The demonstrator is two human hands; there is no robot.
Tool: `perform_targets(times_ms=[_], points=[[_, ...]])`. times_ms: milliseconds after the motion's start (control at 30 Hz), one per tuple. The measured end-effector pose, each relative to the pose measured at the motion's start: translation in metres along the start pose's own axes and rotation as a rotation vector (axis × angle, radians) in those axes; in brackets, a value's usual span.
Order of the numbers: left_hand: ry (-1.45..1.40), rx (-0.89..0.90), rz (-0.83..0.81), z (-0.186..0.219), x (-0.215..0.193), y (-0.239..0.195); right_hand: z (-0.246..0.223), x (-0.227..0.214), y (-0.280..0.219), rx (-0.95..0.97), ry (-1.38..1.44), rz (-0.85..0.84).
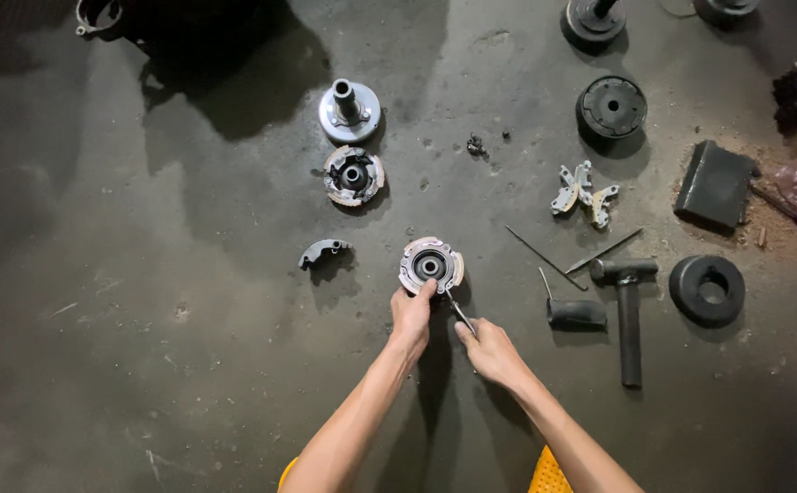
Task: Repairing and assembling motorcycle clutch components using a pick tool
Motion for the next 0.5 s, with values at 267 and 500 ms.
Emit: perform_targets(times_ms=[267,500], points=[[0.077,0.045,-0.065,0.006,0.001,-0.01,0.004,0.014,0.0,0.074,0.051,0.084],[0.509,0.095,-0.074,0.011,-0.031,0.009,0.004,0.019,-0.003,0.075,0.038,0.227]])
Point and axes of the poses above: each hand's wrist, its own y-axis towards the middle knuckle, its own x-axis out of the palm, z = x × y, the point moved 1 cm from there along y, towards the middle knuckle, and after that the axes turned 13 degrees about -x, right-handed, at the moved point
